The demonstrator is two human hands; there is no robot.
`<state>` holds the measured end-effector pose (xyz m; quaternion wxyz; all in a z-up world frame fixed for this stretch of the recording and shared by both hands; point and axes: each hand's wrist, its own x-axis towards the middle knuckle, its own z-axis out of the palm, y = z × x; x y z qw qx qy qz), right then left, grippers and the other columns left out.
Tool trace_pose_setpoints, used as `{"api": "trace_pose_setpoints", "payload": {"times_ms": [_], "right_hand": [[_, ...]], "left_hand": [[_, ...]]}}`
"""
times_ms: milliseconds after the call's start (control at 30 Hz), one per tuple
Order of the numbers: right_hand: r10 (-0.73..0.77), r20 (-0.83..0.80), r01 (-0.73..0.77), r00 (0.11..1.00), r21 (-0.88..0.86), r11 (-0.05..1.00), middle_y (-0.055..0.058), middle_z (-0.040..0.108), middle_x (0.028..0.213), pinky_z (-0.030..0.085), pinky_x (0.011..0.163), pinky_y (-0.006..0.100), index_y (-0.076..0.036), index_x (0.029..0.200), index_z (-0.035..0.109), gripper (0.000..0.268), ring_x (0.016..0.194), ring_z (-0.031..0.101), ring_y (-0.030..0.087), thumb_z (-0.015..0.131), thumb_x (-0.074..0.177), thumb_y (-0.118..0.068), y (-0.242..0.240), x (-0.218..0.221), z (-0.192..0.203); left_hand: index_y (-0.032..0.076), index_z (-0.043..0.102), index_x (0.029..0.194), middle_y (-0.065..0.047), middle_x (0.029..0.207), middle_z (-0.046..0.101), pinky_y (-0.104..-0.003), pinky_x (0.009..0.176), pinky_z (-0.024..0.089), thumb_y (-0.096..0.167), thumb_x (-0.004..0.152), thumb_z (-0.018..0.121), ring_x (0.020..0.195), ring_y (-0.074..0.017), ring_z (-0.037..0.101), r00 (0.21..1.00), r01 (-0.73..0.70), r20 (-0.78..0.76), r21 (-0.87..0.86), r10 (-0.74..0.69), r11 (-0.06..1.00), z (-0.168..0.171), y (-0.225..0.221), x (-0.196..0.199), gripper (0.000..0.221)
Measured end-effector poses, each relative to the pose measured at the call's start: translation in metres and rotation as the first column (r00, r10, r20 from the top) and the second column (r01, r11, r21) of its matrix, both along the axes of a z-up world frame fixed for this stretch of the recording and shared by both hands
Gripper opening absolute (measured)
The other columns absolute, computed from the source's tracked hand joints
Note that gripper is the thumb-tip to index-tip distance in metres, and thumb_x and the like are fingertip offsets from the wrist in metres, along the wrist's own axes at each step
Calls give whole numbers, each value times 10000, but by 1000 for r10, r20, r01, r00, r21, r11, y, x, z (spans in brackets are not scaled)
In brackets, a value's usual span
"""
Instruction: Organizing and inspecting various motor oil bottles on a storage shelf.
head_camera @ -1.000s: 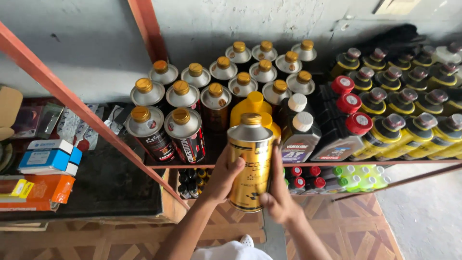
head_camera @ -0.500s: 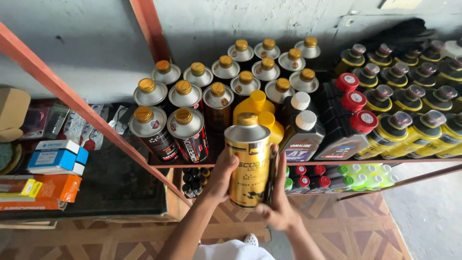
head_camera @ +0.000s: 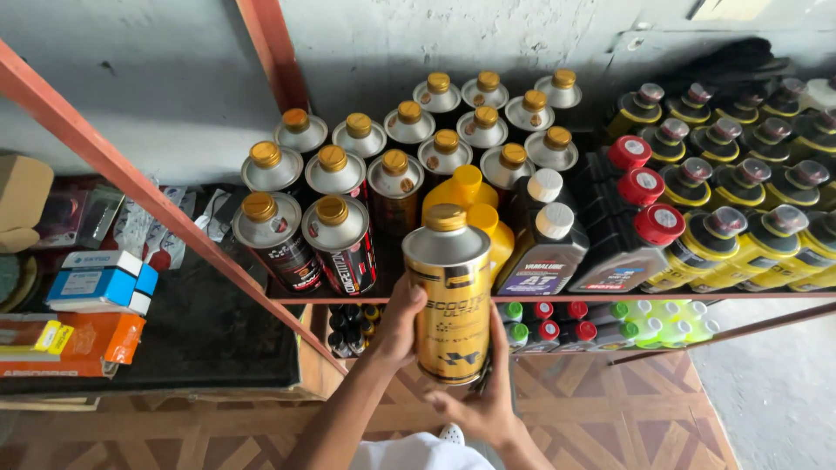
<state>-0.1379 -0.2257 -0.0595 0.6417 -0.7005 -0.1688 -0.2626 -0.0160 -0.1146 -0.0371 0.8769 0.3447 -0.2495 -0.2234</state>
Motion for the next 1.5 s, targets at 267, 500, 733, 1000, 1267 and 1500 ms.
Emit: {"api": "trace_pose_setpoints", "payload": {"times_ms": [267, 500, 733, 1000, 1267, 1500], "right_hand": [[-430, 63, 427, 901, 52, 903, 259, 459, 1535, 597, 1069, 439, 36, 1603, 185, 1139, 1310, 612, 349, 850, 698, -157, 3, 9, -9], [-179, 173, 202, 969, -128, 971, 345, 137, 1662, 375, 1236, 528, 90, 1601, -30, 1048, 1525, 329, 453, 565, 951, -478, -7, 13, 22], [-134, 360, 320, 924, -529, 786, 261, 83, 1726, 90, 1364, 643, 19, 1637, 155, 904, 1643, 79, 439, 326, 1023, -623, -36, 33, 63], [44, 155, 21, 987, -393, 919, 259, -79, 1732, 60, 1334, 643, 8, 1646, 34, 877, 1637, -46, 440, 320, 1040, -558, -26, 32, 44], [27, 227, 111, 974, -574, 812, 262, 63, 1736, 124, 1364, 574, 18, 1634, 194, 1028, 1651, 67, 429, 659, 822, -407, -46, 47, 60], [222, -82, -219, 972, 45, 975, 282, 165, 1685, 314, 1259, 519, 49, 1607, 43, 1207, 1551, 279, 389, 864, 820, -353, -23, 27, 3]], "left_hand": [[34, 138, 1615, -241, 1556, 407, -503, 1142, 471, 121, 810, 668, 1382, -373, 508, 909, -230, 400, 253, 115, 940, 79, -2, -35, 968], [-4, 244, 1542, -222, 1394, 559, -396, 985, 589, 232, 854, 732, 1197, -315, 673, 840, -419, 480, 277, 254, 865, 84, -7, -44, 875], [42, 362, 1504, -146, 1358, 589, -360, 995, 497, 125, 927, 657, 1174, -222, 608, 950, -251, 245, 227, 195, 941, 37, -5, -29, 653], [17, 446, 1479, -137, 1273, 671, -356, 924, 543, 342, 743, 850, 1074, -232, 673, 973, -199, 164, 221, 165, 955, 9, 9, -3, 900], [19, 489, 1434, -130, 1250, 653, -352, 899, 518, 213, 820, 806, 1037, -216, 639, 995, 12, -103, -40, -16, 999, -13, 0, 3, 718], [29, 514, 1406, -105, 1225, 610, -523, 898, 469, 477, 770, 907, 1127, -293, 555, 998, 19, 58, -52, -16, 998, 3, 1, 21, 871]]}}
